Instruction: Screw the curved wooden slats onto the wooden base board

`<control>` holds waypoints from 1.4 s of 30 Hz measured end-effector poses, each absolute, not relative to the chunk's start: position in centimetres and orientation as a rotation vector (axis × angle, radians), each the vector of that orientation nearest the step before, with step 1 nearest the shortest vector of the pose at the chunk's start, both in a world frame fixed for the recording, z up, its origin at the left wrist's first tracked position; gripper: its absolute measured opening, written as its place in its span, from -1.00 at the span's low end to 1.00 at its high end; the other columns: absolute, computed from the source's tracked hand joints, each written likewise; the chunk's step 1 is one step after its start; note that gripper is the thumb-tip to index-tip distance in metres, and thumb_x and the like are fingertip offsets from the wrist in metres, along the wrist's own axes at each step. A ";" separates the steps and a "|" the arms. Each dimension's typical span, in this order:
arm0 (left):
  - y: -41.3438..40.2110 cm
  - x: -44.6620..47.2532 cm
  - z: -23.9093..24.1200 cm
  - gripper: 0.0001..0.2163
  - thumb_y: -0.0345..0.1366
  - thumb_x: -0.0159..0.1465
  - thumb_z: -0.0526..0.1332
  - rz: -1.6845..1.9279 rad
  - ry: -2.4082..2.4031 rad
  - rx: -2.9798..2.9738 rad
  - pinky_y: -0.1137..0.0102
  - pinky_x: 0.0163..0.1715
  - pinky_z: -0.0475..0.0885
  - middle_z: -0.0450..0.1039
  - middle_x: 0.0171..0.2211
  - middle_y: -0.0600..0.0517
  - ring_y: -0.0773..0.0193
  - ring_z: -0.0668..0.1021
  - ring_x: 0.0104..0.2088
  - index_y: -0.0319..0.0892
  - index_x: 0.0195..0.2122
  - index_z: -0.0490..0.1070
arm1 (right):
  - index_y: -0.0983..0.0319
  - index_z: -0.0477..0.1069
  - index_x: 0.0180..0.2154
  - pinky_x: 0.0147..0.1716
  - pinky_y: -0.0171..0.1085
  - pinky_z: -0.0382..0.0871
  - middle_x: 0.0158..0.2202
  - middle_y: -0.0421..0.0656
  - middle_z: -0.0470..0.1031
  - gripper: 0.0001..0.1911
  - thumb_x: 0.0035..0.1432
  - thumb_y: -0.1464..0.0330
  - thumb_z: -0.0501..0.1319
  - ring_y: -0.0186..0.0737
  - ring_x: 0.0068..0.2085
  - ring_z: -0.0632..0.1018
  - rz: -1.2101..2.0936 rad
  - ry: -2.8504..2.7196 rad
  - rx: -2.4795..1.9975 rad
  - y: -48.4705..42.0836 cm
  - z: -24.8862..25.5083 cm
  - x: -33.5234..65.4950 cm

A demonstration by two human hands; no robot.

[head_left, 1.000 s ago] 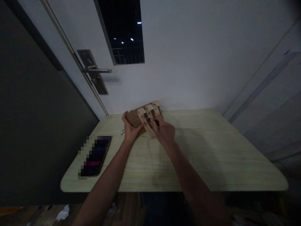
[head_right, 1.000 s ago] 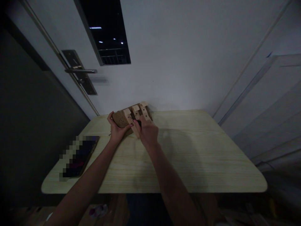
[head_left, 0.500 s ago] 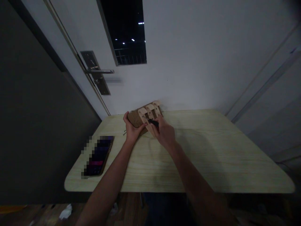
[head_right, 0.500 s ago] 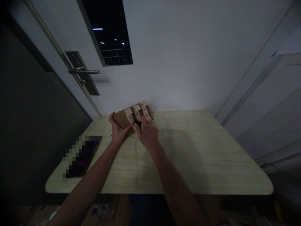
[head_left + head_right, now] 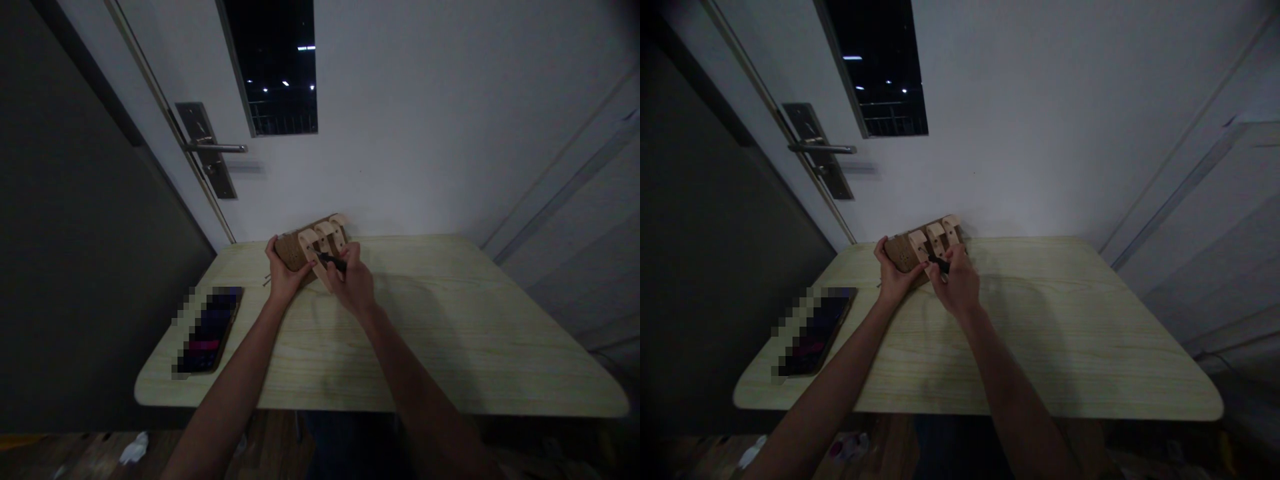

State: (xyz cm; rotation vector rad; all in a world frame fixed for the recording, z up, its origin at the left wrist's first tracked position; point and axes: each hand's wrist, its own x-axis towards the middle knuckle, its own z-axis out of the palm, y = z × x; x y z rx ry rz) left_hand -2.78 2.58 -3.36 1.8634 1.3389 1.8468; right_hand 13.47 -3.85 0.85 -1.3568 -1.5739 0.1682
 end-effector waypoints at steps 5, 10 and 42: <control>2.3 -2.7 -3.3 0.04 -0.04 -0.22 0.51 1.835 1.331 1.871 0.09 0.26 0.15 0.07 0.19 -0.17 -0.05 0.25 0.23 -0.08 0.21 -0.08 | 0.15 0.10 -0.28 -0.50 -0.34 0.21 -0.41 -0.19 0.42 -0.85 0.12 0.24 0.04 -0.28 -0.44 0.43 0.210 -1.633 -1.244 -3.5 0.7 13.9; 2.1 -2.5 -3.3 0.01 -0.07 -0.18 0.50 1.835 1.325 1.895 0.10 0.26 0.16 0.07 0.19 -0.17 -0.02 0.26 0.22 -0.09 0.21 -0.09 | 0.16 0.19 -0.31 -0.56 -0.36 0.12 -0.51 -0.22 0.43 -0.79 0.24 0.17 -0.02 -0.33 -0.56 0.39 0.143 -1.579 -1.345 -3.9 1.3 14.0; 2.1 -2.5 -3.0 -0.03 -0.10 -0.17 0.50 1.872 1.340 1.879 0.12 0.26 0.15 0.09 0.16 -0.16 0.00 0.28 0.20 -0.10 0.19 -0.06 | 0.18 0.38 -0.30 -0.54 -0.35 -0.03 -0.46 -0.16 0.52 -0.68 0.31 0.15 -0.02 -0.30 -0.51 0.46 0.066 -1.645 -1.701 -4.2 1.9 14.0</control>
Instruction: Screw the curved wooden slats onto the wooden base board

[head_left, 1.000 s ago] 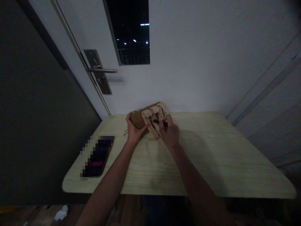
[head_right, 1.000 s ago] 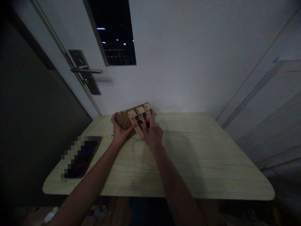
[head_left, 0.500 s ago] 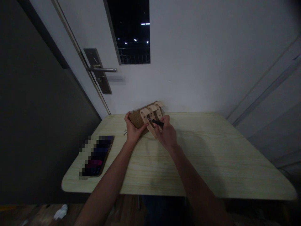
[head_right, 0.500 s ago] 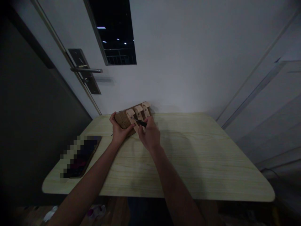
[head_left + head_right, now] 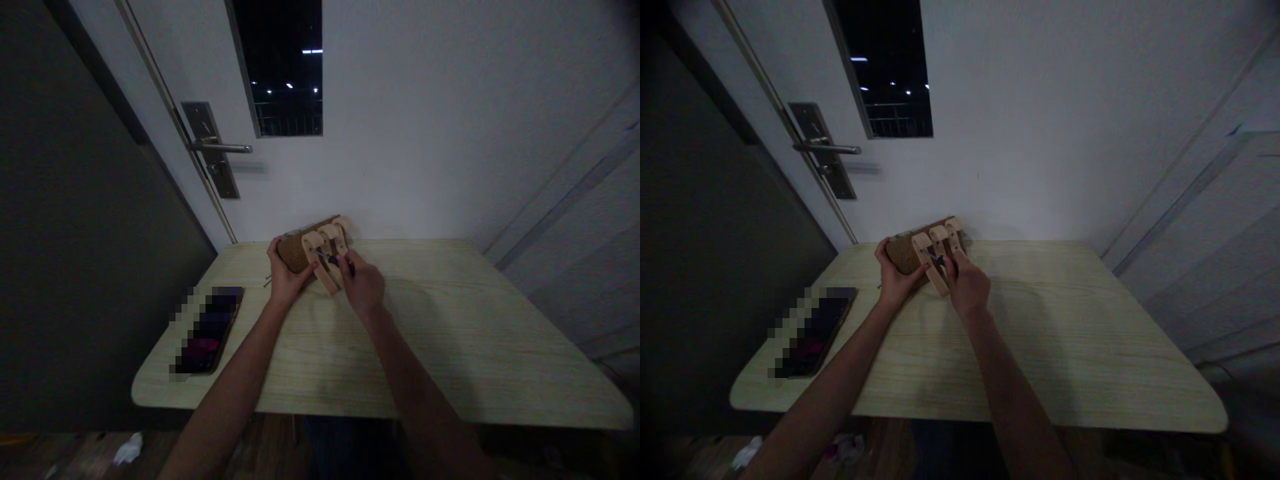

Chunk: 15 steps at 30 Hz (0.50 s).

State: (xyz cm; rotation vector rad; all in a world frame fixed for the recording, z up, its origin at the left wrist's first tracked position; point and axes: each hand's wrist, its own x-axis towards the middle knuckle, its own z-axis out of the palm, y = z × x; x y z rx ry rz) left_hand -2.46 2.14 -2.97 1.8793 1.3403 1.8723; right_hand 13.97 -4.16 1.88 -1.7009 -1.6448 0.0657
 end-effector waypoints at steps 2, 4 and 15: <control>2.1 -2.4 -2.9 -0.02 -0.10 -0.17 0.50 1.867 1.340 1.875 0.13 0.26 0.15 0.09 0.16 -0.15 0.00 0.28 0.20 -0.10 0.19 -0.07 | 0.18 0.35 -0.25 -0.52 -0.36 0.04 -0.40 -0.16 0.54 -0.73 0.27 0.14 0.03 -0.28 -0.45 0.49 0.125 -1.653 -1.630 -4.1 1.6 13.9; 2.2 -2.5 -2.9 -0.01 -0.10 -0.18 0.50 1.864 1.346 1.868 0.13 0.25 0.16 0.09 0.16 -0.16 0.00 0.28 0.19 -0.10 0.19 -0.08 | 0.19 0.30 -0.21 -0.50 -0.36 0.09 -0.35 -0.15 0.54 -0.73 0.19 0.13 0.11 -0.24 -0.40 0.51 0.164 -1.668 -1.564 -4.0 1.3 13.9; 1.8 -2.4 -2.9 -0.06 -0.13 -0.13 0.48 1.876 1.348 1.946 0.11 0.25 0.18 0.10 0.16 -0.16 0.00 0.28 0.21 -0.09 0.20 -0.06 | 0.19 0.34 -0.37 -0.54 -0.36 0.07 -0.49 -0.20 0.50 -0.68 0.21 0.07 0.10 -0.30 -0.51 0.48 0.033 -1.659 -1.559 -4.0 1.6 14.3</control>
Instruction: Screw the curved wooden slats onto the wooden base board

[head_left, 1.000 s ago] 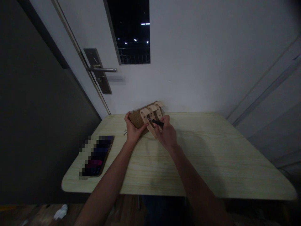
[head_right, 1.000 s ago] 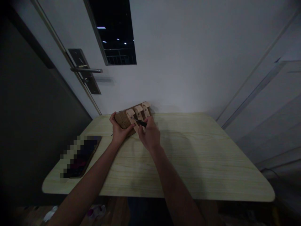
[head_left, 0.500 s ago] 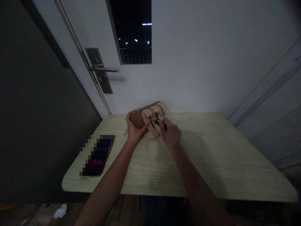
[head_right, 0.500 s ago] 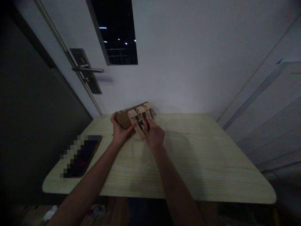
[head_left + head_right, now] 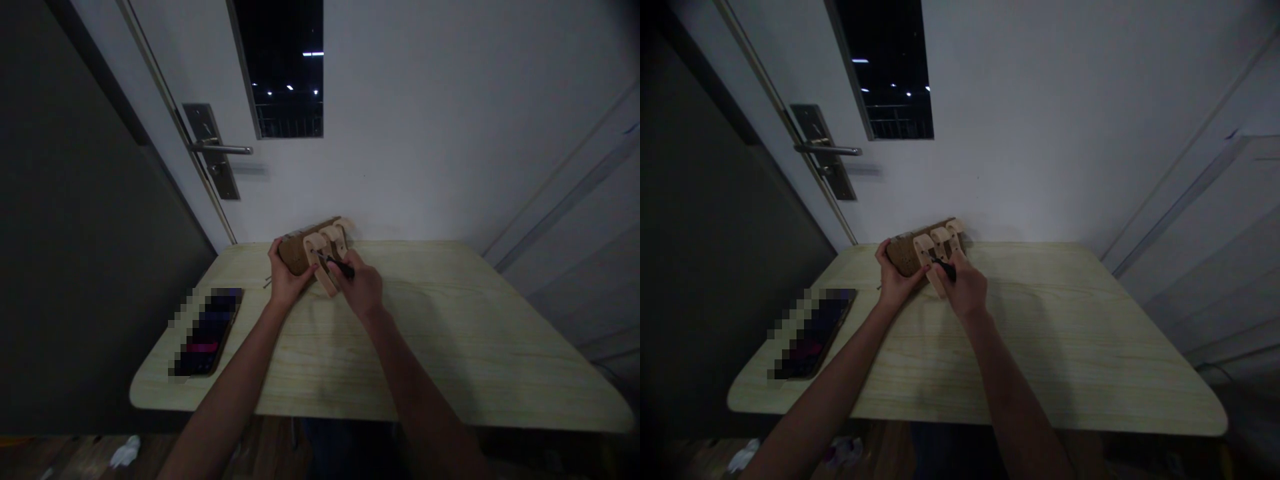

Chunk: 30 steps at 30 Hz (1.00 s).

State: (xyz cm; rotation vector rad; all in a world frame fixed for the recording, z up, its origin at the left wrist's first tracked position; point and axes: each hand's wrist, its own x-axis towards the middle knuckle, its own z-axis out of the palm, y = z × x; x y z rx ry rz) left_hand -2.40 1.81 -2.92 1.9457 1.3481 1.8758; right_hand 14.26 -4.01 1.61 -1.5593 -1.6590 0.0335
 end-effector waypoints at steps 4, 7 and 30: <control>1.8 -2.3 -2.9 -0.05 -0.13 -0.14 0.49 1.865 1.341 1.949 0.10 0.25 0.18 0.11 0.16 -0.15 0.00 0.28 0.21 -0.09 0.20 -0.05 | 0.19 0.36 -0.46 -0.56 -0.35 0.00 -0.52 -0.20 0.51 -0.64 0.23 0.08 0.09 -0.32 -0.54 0.46 -0.014 -1.610 -1.654 -4.2 1.9 14.1; 1.9 -2.3 -3.0 -0.05 -0.14 -0.13 0.48 1.868 1.345 1.961 0.10 0.26 0.17 0.10 0.17 -0.16 0.00 0.28 0.21 -0.10 0.21 -0.06 | 0.19 0.37 -0.43 -0.55 -0.35 0.02 -0.49 -0.17 0.54 -0.66 0.27 0.13 0.05 -0.31 -0.51 0.49 0.025 -1.610 -1.641 -4.2 1.8 14.1; 2.1 -2.5 -3.3 -0.07 -0.14 -0.11 0.47 1.879 1.325 1.994 0.09 0.25 0.18 0.11 0.16 -0.15 0.00 0.28 0.20 -0.09 0.20 -0.06 | 0.18 0.44 -0.39 -0.50 -0.33 0.12 -0.43 -0.14 0.57 -0.65 0.24 0.10 0.07 -0.23 -0.42 0.53 0.144 -1.667 -1.673 -4.1 1.7 14.1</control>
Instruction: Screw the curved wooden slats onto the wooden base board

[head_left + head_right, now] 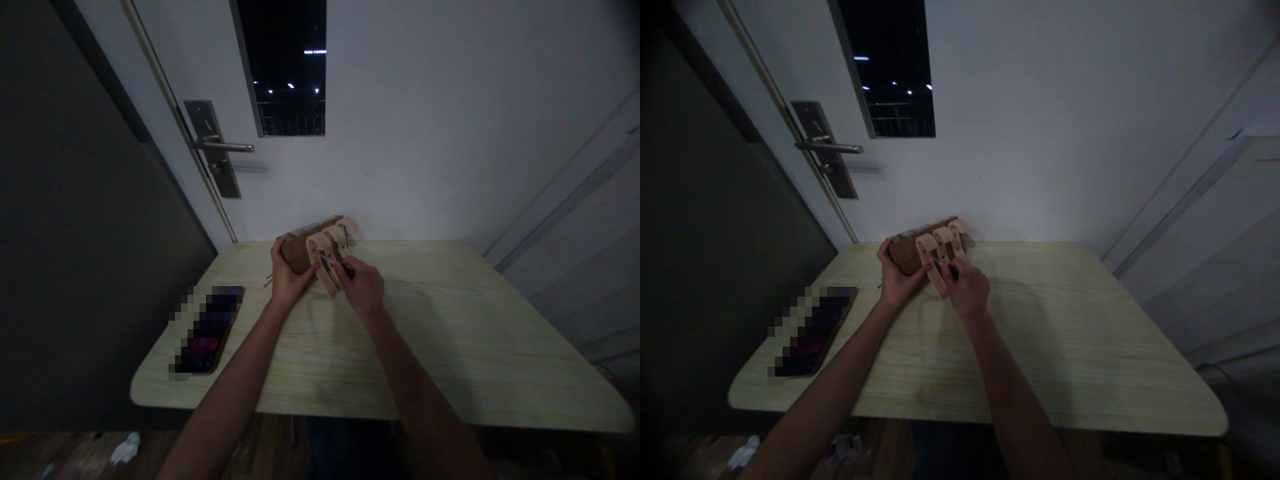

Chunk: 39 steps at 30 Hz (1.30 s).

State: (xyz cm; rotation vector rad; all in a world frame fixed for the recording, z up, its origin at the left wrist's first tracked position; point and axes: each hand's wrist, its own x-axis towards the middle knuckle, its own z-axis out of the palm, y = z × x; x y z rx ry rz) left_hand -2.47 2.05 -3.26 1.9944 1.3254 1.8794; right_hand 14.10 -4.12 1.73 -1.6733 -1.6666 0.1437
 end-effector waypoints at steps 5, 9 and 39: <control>2.1 -2.5 -3.2 -0.06 -0.13 -0.13 0.48 1.882 1.338 1.974 0.08 0.25 0.17 0.11 0.16 -0.16 0.00 0.28 0.21 -0.09 0.20 -0.06 | 0.17 0.34 -0.16 -0.48 -0.33 0.21 -0.30 -0.15 0.57 -0.74 0.12 0.22 0.17 -0.21 -0.37 0.55 0.178 -1.682 -1.547 -4.0 1.3 13.9; 2.1 -2.5 -3.0 -0.06 -0.11 -0.14 0.48 1.875 1.334 1.952 0.07 0.25 0.16 0.11 0.15 -0.16 -0.01 0.28 0.20 -0.10 0.19 -0.04 | 0.17 0.35 -0.24 -0.50 -0.33 0.21 -0.35 -0.17 0.56 -0.84 0.12 0.26 0.17 -0.23 -0.40 0.55 0.161 -1.696 -1.552 -4.0 1.3 14.1; 2.0 -2.5 -3.2 -0.07 -0.14 -0.12 0.48 1.879 1.328 1.994 0.09 0.24 0.19 0.12 0.16 -0.15 0.00 0.29 0.20 -0.09 0.20 -0.05 | 0.18 0.45 -0.41 -0.50 -0.35 0.14 -0.48 -0.16 0.54 -0.67 0.22 0.11 0.11 -0.26 -0.45 0.52 0.095 -1.674 -1.597 -4.0 1.8 14.5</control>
